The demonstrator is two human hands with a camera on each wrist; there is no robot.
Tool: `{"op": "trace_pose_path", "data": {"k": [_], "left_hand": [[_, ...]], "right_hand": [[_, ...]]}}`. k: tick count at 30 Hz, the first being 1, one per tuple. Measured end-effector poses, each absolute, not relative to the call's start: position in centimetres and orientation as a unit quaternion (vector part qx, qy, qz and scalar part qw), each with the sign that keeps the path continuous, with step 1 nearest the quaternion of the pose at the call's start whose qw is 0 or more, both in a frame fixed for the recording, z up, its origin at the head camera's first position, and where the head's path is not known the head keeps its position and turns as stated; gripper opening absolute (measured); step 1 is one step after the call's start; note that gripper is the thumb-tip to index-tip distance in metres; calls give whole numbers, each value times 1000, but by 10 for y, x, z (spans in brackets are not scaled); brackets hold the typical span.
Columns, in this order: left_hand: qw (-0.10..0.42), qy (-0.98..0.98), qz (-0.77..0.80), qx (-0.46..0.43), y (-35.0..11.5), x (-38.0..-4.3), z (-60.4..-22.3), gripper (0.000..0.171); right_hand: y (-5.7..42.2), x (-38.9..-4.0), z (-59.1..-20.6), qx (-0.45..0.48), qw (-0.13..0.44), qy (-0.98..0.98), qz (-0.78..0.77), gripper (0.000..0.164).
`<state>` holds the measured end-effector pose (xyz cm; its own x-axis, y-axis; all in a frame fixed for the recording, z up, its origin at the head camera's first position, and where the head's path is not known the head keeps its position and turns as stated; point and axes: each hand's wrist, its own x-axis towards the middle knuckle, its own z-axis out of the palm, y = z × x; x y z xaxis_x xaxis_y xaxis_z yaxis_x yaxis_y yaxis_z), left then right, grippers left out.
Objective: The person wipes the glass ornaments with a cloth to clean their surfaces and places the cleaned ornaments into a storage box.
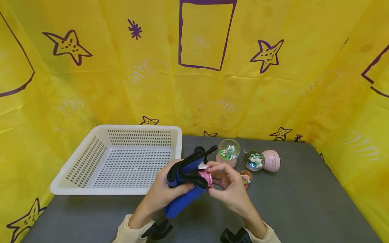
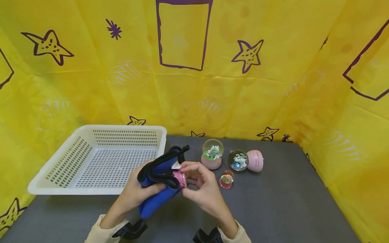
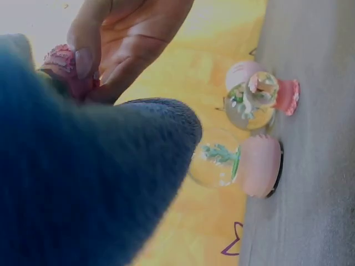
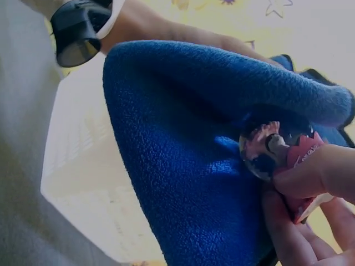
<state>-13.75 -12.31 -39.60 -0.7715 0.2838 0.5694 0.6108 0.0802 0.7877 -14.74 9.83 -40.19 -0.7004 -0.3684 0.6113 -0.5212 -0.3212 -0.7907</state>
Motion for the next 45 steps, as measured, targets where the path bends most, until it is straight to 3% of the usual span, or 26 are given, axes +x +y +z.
{"op": "trace_pose_path", "data": {"k": [4,11,18,25,33,37,41,45], "left_hand": [[138,-743,-577,-309,-121,-137,-396,66],[209,-718,-567,-345,-117,-138,-399,72],[263,-694,-549,-385,-115,-142,-402,58],[266,-667,-551,-424,-112,-145,-405,48],[229,-664,-587,-403,-113,-143,-405,42],[144,-697,-618,-334,-114,-139,-404,49],[68,-713,-639,-282,-114,-137,-403,45],[91,-714,-632,-287,-113,-137,-404,40]], "right_hand": [[97,-147,-402,377,59,-599,704,37],[97,-148,-401,368,62,-632,679,47],[105,-147,-394,350,-12,-639,684,34],[106,-148,-393,302,-25,-636,710,28],[106,-148,-395,311,-5,-630,712,27],[104,-148,-398,340,11,-604,721,29],[103,-148,-398,351,47,-611,708,29],[103,-147,-398,372,55,-602,705,31]]}}
